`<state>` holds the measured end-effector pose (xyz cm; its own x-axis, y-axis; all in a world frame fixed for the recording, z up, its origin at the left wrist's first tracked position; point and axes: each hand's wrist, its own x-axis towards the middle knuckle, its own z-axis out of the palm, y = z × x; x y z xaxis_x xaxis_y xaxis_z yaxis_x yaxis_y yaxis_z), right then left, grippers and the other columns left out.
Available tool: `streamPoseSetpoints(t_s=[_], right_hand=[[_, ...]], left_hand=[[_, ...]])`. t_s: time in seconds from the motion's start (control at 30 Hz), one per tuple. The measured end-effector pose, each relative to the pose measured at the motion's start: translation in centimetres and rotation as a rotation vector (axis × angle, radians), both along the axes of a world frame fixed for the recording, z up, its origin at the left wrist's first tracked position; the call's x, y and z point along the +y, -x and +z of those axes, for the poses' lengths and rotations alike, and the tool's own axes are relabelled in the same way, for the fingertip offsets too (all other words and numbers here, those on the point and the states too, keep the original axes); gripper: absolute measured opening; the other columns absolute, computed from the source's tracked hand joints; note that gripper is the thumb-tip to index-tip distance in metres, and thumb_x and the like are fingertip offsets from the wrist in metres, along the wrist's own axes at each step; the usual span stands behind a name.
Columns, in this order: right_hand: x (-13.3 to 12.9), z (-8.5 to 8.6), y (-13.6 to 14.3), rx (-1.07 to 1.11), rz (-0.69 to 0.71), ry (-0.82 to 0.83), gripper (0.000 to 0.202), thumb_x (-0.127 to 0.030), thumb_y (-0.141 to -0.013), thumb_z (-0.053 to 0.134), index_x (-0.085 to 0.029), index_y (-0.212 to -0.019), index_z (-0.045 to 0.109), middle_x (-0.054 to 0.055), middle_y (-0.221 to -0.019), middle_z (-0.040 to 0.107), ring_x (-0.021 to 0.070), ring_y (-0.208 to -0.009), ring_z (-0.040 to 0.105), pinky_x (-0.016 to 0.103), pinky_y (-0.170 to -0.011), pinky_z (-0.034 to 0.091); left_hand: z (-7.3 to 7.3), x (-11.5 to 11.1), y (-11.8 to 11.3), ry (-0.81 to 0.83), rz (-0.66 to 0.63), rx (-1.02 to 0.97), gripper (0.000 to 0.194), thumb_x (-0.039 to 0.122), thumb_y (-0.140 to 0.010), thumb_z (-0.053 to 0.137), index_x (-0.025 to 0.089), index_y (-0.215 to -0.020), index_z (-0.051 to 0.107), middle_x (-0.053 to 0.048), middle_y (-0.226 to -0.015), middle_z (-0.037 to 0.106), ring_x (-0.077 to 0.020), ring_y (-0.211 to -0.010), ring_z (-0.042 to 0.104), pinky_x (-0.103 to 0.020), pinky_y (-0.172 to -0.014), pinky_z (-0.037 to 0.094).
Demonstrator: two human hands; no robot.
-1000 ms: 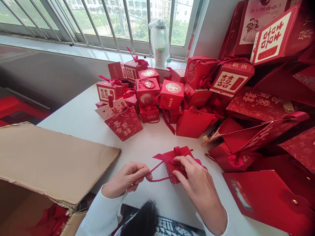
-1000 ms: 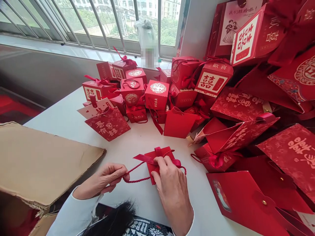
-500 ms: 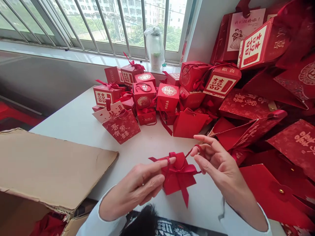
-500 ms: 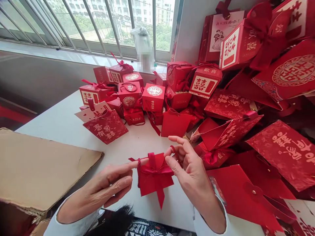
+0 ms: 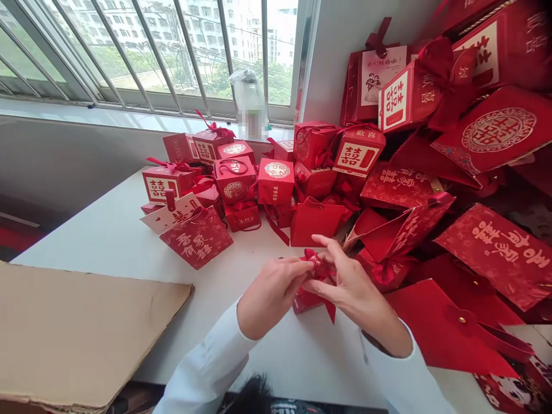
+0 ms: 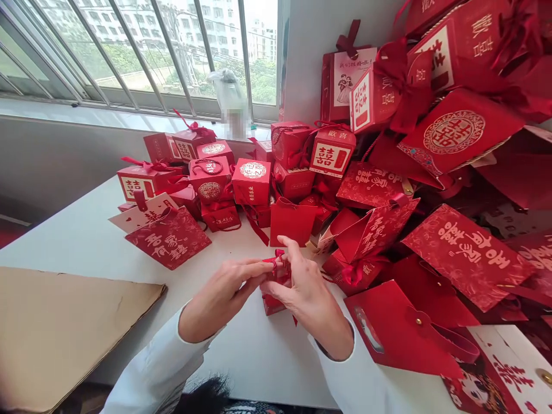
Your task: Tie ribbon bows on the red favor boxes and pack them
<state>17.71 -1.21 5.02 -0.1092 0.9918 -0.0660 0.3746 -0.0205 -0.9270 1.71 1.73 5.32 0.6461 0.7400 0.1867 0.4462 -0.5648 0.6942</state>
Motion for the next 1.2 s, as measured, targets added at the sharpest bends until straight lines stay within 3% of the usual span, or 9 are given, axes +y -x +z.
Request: streamPoseSetpoints(t_s=[0.13, 0.27, 0.37, 0.43, 0.5, 0.6, 0.73, 0.93, 1.2], right_hand=[[0.7, -1.0, 0.6, 0.017, -0.019, -0.061, 0.057, -0.019, -0.076, 0.06, -0.02, -0.13, 0.041, 0.001, -0.089, 0.065, 0.0162, -0.079, 0.063, 0.03, -0.073, 0.051], [1.5, -1.6, 0.1, 0.153, -0.134, -0.059, 0.053, -0.023, -0.08, 0.058, -0.025, -0.13, 0.039, -0.001, -0.089, 0.062, 0.0147, -0.073, 0.065, 0.03, -0.069, 0.053], [2.2, -1.9, -0.4, 0.314, -0.164, -0.053, 0.053, -0.026, -0.08, 0.061, -0.027, -0.127, 0.039, -0.003, -0.088, 0.06, 0.0126, -0.064, 0.065, 0.029, -0.066, 0.053], [2.6, -2.0, -0.5, 0.39, -0.17, -0.064, 0.051, -0.028, -0.079, 0.063, -0.026, -0.125, 0.04, -0.003, -0.088, 0.06, 0.012, -0.064, 0.065, 0.029, -0.066, 0.053], [2.9, -2.1, -0.4, 0.441, -0.179, -0.074, 0.051, -0.028, -0.078, 0.065, -0.026, -0.123, 0.041, -0.003, -0.089, 0.06, 0.0114, -0.064, 0.064, 0.028, -0.066, 0.053], [3.2, -2.0, -0.1, 0.505, -0.183, -0.08, 0.051, -0.027, -0.076, 0.067, -0.026, -0.121, 0.042, -0.003, -0.09, 0.059, 0.0106, -0.064, 0.064, 0.028, -0.066, 0.054], [3.8, -1.5, -0.3, 0.556, -0.186, -0.059, 0.053, -0.027, -0.072, 0.071, -0.025, -0.117, 0.043, -0.003, -0.091, 0.057, 0.0098, -0.062, 0.064, 0.025, -0.061, 0.052], [4.7, 0.1, -1.3, 0.662, -0.227, -0.019, 0.056, -0.025, -0.065, 0.075, -0.025, -0.113, 0.047, -0.003, -0.093, 0.052, 0.0088, -0.06, 0.062, 0.024, -0.057, 0.05], [5.2, -0.1, -1.8, 0.783, -0.199, 0.022, 0.047, -0.023, -0.068, 0.074, -0.025, -0.11, 0.052, -0.002, -0.096, 0.052, 0.0083, -0.068, 0.063, 0.026, -0.07, 0.051]], left_hand=[[0.0, 0.4, 0.0, 0.015, -0.029, -0.045, 0.027, 0.013, -0.091, 0.042, 0.019, -0.081, 0.066, -0.004, -0.074, 0.065, -0.0154, -0.067, 0.059, -0.023, -0.06, 0.04], [-1.0, 0.4, 1.6, 0.012, 0.077, -0.122, 0.02, 0.024, -0.084, 0.059, 0.023, -0.104, 0.06, -0.005, -0.1, 0.064, -0.0179, -0.087, 0.062, -0.029, -0.077, 0.048], [-4.4, 0.3, 2.1, -0.064, 0.22, -0.181, 0.082, 0.037, -0.059, 0.082, 0.024, -0.127, 0.039, -0.012, -0.125, 0.048, -0.03, -0.115, 0.05, -0.045, -0.092, 0.046], [-7.5, 0.1, 1.5, -0.063, 0.211, -0.217, 0.126, 0.043, -0.042, 0.089, 0.025, -0.141, 0.013, -0.019, -0.14, 0.028, -0.0399, -0.13, 0.032, -0.057, -0.1, 0.037], [-10.2, 0.0, 0.3, 0.009, 0.223, -0.295, 0.141, 0.043, -0.038, 0.09, 0.027, -0.142, -0.005, -0.022, -0.144, 0.017, -0.0424, -0.134, 0.026, -0.061, -0.102, 0.032], [-12.2, 0.4, -1.5, 0.114, 0.313, -0.463, 0.139, 0.035, -0.044, 0.089, 0.032, -0.14, -0.012, -0.018, -0.139, 0.025, -0.0385, -0.131, 0.033, -0.061, -0.102, 0.031], [-10.9, 2.0, -2.5, 0.196, 0.327, -0.521, 0.129, 0.03, -0.05, 0.085, 0.037, -0.139, -0.009, -0.007, -0.113, 0.052, -0.0338, -0.115, 0.051, -0.061, -0.101, 0.033], [-8.3, 4.1, -1.9, 0.101, 0.247, -0.451, 0.132, 0.025, -0.052, 0.084, 0.032, -0.14, -0.015, -0.004, -0.099, 0.06, -0.035, -0.109, 0.054, -0.06, -0.102, 0.032], [-9.9, 6.7, -1.7, 0.255, 0.142, -0.448, 0.133, 0.028, -0.052, 0.081, 0.028, -0.143, -0.015, -0.009, -0.111, 0.057, -0.0336, -0.113, 0.054, -0.054, -0.101, 0.036]])
